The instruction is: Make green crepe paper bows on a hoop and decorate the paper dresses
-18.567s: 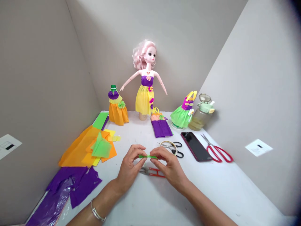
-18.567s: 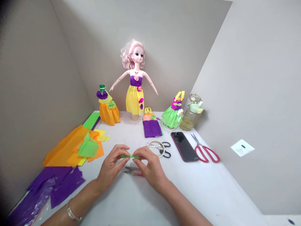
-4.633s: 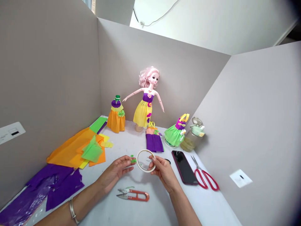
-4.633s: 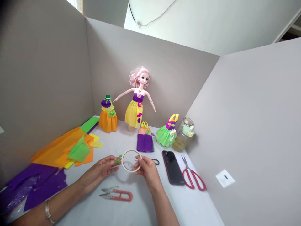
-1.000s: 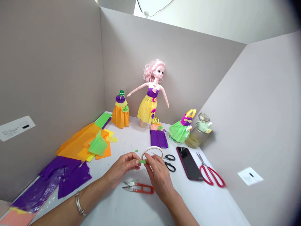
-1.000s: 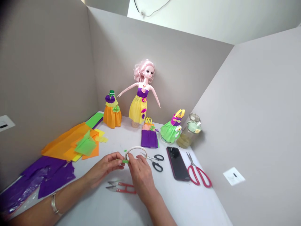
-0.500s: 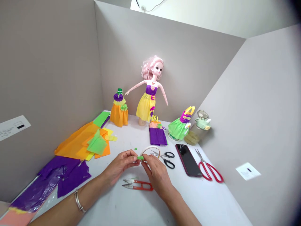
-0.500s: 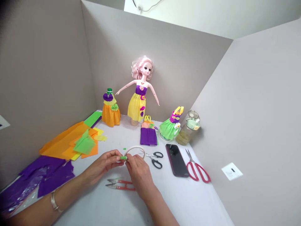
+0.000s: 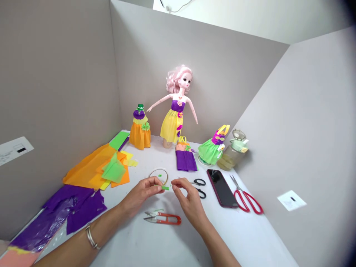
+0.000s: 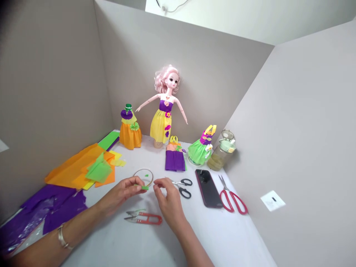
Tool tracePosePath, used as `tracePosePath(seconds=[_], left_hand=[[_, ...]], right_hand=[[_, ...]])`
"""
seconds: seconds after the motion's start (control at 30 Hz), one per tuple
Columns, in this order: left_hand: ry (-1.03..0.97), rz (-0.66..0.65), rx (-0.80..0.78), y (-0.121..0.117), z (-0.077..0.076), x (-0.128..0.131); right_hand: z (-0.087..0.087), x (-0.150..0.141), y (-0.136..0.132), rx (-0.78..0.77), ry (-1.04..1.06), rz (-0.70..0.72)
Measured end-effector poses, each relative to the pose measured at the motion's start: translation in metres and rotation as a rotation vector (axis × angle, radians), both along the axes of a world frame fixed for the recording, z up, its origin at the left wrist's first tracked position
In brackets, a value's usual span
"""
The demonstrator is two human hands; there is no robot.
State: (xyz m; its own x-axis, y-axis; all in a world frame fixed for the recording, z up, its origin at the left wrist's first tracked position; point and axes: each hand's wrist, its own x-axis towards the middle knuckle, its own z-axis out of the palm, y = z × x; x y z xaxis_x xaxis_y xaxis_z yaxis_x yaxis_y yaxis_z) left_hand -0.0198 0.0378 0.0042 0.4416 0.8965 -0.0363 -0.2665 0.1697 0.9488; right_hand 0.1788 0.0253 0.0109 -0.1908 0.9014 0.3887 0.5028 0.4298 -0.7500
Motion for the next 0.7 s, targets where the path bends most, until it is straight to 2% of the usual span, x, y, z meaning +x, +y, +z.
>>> tracePosePath(seconds=[0.27, 0.43, 0.7], left_hand=[[0.031, -0.043, -0.04, -0.001, 0.002, 0.001], [0.092, -0.131, -0.035, -0.005, 0.003, 0.004], [0.135, -0.384, 0.027, -0.008, 0.0, 0.003]], right_hand=[[-0.023, 0.003, 0.016, -0.121, -0.072, -0.087], [-0.023, 0.005, 0.043, -0.17, -0.174, -0.134], [-0.022, -0.037, 0.072, -0.239, -0.331, -0.118]])
